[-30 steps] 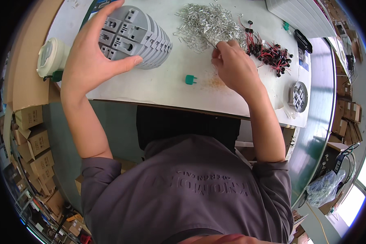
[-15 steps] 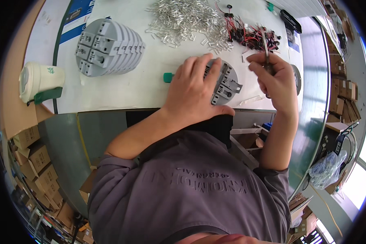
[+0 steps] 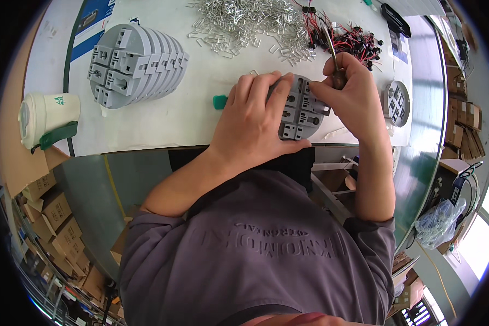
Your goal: Assembling small electronic modules by inserting components and wires into circular plastic housings.
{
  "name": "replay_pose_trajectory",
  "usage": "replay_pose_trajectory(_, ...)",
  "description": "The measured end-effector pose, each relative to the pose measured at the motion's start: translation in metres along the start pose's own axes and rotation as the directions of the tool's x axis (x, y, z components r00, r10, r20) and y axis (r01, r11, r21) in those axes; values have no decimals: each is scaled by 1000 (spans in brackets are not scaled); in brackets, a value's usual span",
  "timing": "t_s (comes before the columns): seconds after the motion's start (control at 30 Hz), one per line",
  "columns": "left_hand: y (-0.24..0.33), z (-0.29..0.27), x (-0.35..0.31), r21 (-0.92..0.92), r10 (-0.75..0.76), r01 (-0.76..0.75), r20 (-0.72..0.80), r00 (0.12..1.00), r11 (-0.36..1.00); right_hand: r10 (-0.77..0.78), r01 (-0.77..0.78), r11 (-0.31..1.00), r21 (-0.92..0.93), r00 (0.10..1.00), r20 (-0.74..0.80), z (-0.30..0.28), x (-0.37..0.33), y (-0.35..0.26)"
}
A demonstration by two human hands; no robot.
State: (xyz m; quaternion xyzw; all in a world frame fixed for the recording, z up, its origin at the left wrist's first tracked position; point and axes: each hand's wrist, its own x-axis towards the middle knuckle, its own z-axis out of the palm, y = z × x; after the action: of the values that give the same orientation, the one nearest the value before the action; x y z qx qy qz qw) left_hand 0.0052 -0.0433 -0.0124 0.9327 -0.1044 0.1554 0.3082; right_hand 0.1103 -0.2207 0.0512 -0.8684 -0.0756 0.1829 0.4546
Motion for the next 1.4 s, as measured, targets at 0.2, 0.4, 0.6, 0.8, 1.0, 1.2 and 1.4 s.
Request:
replay_pose_trajectory(0.2, 1, 0, -1, 21, 5, -5, -8, 1000, 1000, 39, -37, 995, -94, 999, 16, 0, 2, -13)
replay_pose_trajectory(0.4, 1, 1, -2, 36, 2, -1, -11, 1000, 999, 80, -85, 994, -61, 993, -84, -1, -2, -18)
replay_pose_trajectory(0.6, 2, 1, -2, 49, 7, -7, -7, 1000, 999, -506, 458, 803, -382, 862, -31, 0, -35, 24)
replay_pose_trajectory(0.8, 2, 0, -1, 48, 16, -16, 4, 1000, 999, -469, 452, 805, -384, 881, 56, 8, -44, 41)
replay_pose_trajectory(1.0, 0, -20, -1, 19, 4, -4, -13, 1000, 1000, -558, 529, 765, -368, 829, 32, 8, -44, 54)
replay_pose_trajectory(1.2, -29, -60, -25, 23, -129, 132, -83, 988, 991, -585, 502, 755, -422, 806, -87, 17, -59, 52)
replay_pose_trajectory(1.4, -42, -69, -32, 47, -164, 169, -97, 982, 984, -573, 478, 771, -421, 809, -131, 25, -64, 60)
